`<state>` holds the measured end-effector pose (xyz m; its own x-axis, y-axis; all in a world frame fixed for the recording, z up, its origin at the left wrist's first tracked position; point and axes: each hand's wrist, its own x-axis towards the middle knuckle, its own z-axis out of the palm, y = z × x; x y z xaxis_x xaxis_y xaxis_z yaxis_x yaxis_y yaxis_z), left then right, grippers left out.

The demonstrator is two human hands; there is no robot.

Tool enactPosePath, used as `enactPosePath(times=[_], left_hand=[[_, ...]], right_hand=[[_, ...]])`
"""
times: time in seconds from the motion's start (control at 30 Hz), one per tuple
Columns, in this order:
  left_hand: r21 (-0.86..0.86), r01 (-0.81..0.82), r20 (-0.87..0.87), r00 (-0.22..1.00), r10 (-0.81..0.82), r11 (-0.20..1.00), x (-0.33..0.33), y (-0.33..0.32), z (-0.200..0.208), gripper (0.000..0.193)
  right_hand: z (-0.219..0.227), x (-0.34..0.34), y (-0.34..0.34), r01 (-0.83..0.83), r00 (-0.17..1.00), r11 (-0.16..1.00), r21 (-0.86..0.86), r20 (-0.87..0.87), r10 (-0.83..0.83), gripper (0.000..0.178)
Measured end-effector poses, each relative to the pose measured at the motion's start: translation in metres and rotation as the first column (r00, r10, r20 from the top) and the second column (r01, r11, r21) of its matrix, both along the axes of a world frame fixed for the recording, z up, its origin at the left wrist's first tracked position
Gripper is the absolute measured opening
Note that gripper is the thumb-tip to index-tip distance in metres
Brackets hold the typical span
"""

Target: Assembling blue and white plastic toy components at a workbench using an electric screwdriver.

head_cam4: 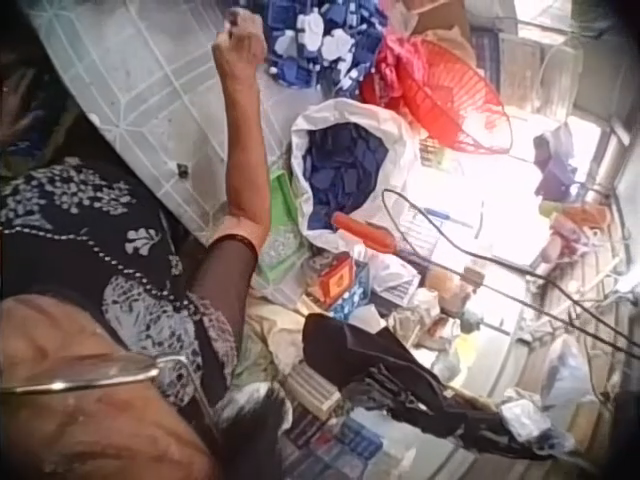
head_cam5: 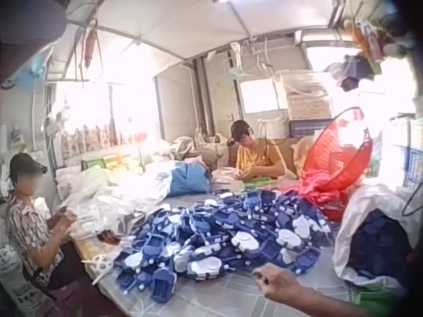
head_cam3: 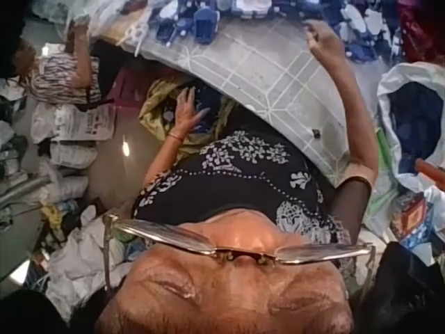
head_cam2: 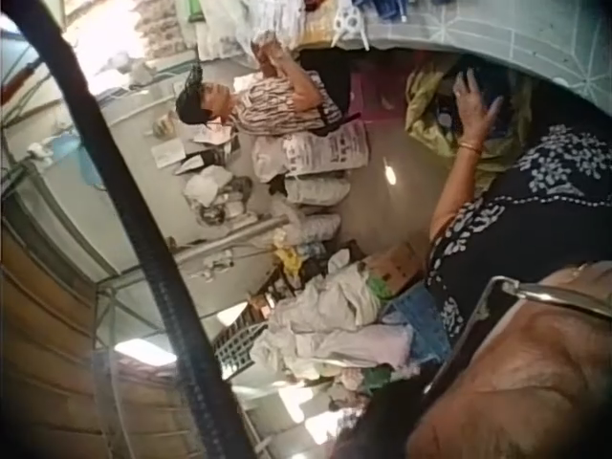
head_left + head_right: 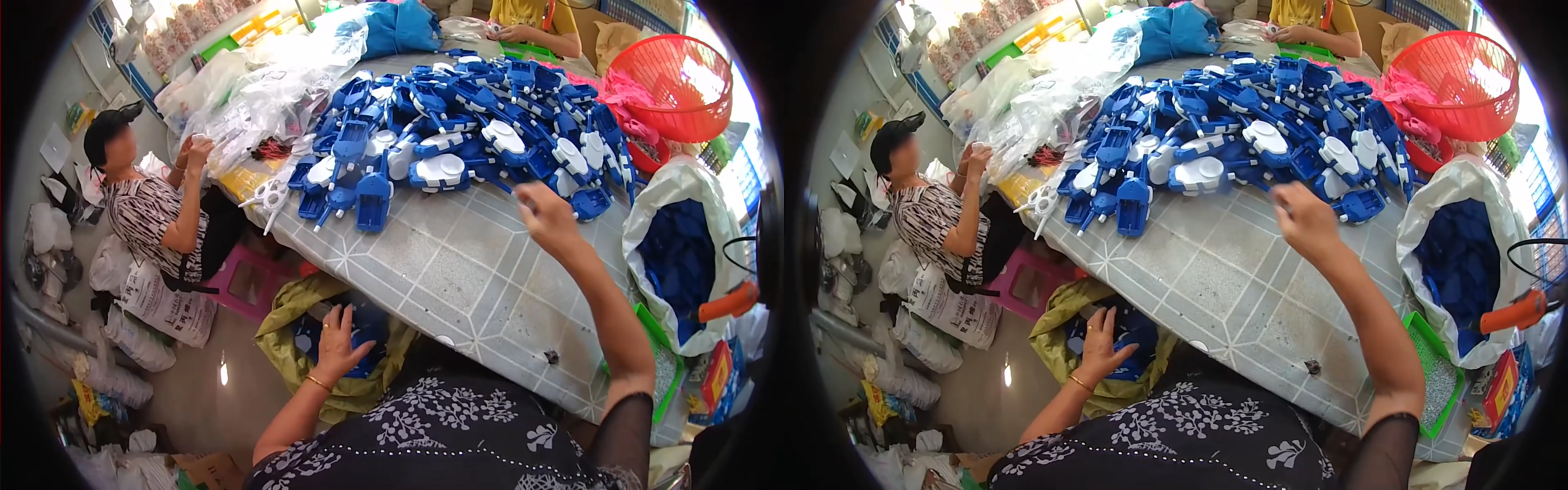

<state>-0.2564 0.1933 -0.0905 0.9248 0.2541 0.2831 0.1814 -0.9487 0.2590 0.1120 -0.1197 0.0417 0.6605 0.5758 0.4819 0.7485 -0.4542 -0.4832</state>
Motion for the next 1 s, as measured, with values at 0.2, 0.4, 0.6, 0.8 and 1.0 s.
enactPosePath(times=[0.2,0.4,0.6,0.8,1.0], left_hand=[[-0.090,0.270,0.167,0.953,-0.253,0.959,0.019,-0.019,0.067,0.064],[-0.127,0.427,0.303,0.876,-0.375,0.895,0.039,-0.034,0.090,0.054],[-0.186,0.561,0.459,0.776,-0.433,0.807,0.119,-0.050,0.123,0.051],[0.064,0.803,0.190,0.573,-0.797,0.593,0.214,-0.120,0.156,0.100],[-0.368,0.817,0.219,0.540,-0.812,0.444,0.238,-0.183,0.139,0.076]], right_hand=[[-0.021,0.075,0.098,0.027,0.975,0.916,-0.399,0.212,0.063,0.037],[-0.026,0.061,0.052,-0.100,0.995,0.881,-0.463,-0.036,0.094,0.025],[0.000,-0.017,-0.047,-0.182,0.219,0.976,0.120,-0.963,0.159,0.037],[0.025,-0.088,-0.115,-0.249,0.109,0.957,0.151,-0.977,0.183,0.038],[0.054,-0.108,-0.156,0.086,0.183,0.952,0.295,-0.944,0.276,0.044]])
